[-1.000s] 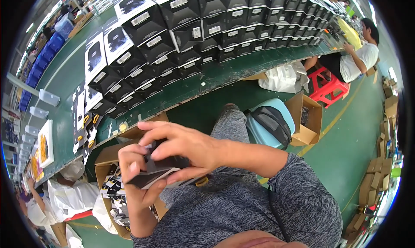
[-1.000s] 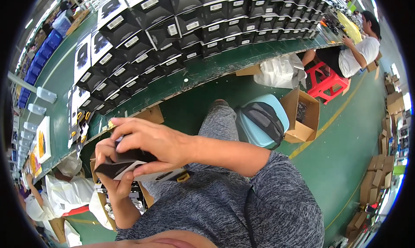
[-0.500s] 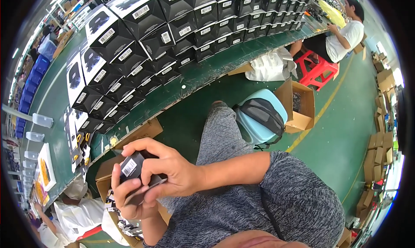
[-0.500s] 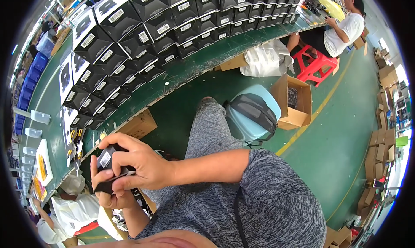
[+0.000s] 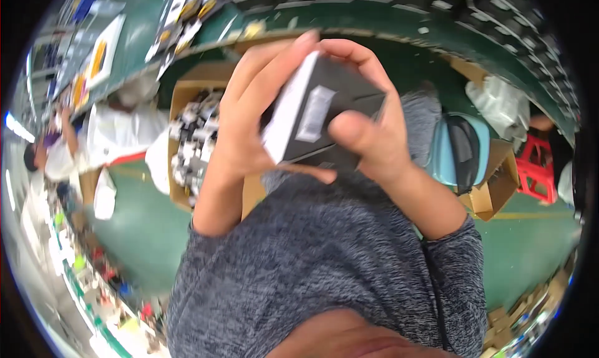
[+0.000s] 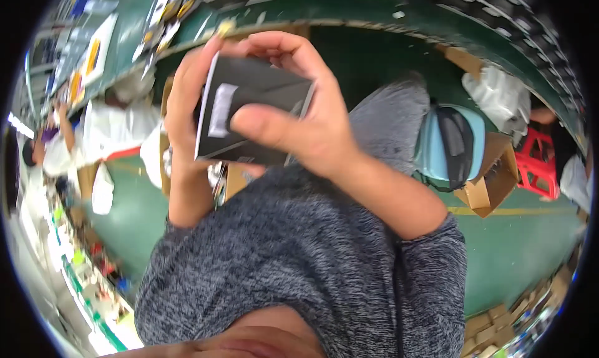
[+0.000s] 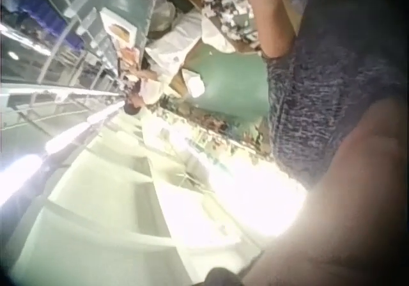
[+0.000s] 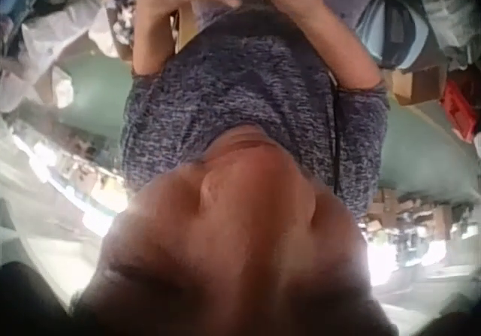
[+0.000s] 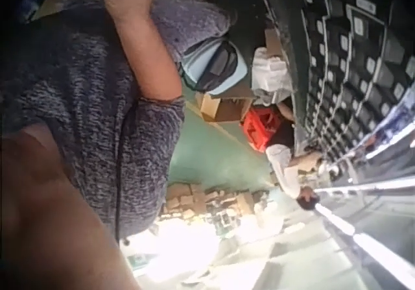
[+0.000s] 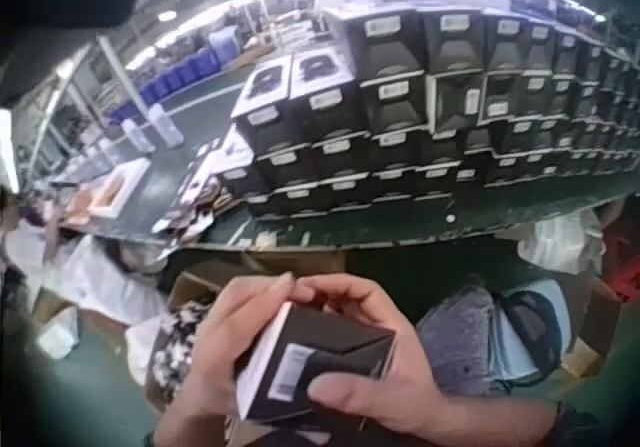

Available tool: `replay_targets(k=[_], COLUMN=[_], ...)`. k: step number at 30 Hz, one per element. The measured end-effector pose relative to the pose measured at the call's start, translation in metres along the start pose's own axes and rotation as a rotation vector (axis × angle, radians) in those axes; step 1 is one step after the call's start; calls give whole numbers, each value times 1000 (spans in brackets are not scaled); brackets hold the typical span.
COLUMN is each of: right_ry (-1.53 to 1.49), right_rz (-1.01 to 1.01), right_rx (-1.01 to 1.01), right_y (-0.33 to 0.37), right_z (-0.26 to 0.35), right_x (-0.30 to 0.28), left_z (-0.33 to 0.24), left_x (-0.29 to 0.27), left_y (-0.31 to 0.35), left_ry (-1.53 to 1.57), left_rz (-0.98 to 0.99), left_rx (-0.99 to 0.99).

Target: The person assembles flat cardboard boxes by hand, then packs retail packaging and product boxes into them.

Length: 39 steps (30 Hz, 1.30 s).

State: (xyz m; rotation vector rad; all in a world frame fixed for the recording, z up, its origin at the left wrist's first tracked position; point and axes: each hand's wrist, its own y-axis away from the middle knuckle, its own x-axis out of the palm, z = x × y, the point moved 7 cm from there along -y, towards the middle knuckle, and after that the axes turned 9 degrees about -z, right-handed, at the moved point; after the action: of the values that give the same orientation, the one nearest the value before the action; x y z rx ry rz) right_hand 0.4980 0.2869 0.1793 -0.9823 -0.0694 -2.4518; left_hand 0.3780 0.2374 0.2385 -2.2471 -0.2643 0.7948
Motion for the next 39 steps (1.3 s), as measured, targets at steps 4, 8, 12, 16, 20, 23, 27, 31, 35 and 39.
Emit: replay_targets(k=[4, 8, 12, 16, 20, 23, 27, 31, 35, 39], right_ry=[-125, -56, -36, -40, -19, 41, -1, 964, 1790, 1985], right_rz=[-36, -57, -61, -67, -43, 49, 110, 333, 507, 353], right_rx=[291, 302, 321, 340, 323, 209, 222, 33, -182, -127], right_y=[6, 8, 9, 6, 3, 1, 9, 2, 9, 26], right_z=[-25, -32, -35, -39, -35, -38, -44, -44, -56, -72], right_x=[-1, -2, -1, -4, -3, -8, -19, -80, -186, -269], left_z=[10, 8, 7, 11, 7, 8, 8, -1, 12, 25], left_x=[-1, -6, -9, -9, -12, -13, -25, -76, -121, -151], left_y=[5, 15, 16, 17, 9, 4, 4, -16, -68, -135], left_ry=[-69, -126, -123, -148, -157, -105, -29, -155, -539, -680], left_rz=[36, 41, 43, 51, 58, 72, 136, 171, 225, 254], left_rx=[-35, -24, -18, -28, -2, 10, -10, 82, 309, 451])
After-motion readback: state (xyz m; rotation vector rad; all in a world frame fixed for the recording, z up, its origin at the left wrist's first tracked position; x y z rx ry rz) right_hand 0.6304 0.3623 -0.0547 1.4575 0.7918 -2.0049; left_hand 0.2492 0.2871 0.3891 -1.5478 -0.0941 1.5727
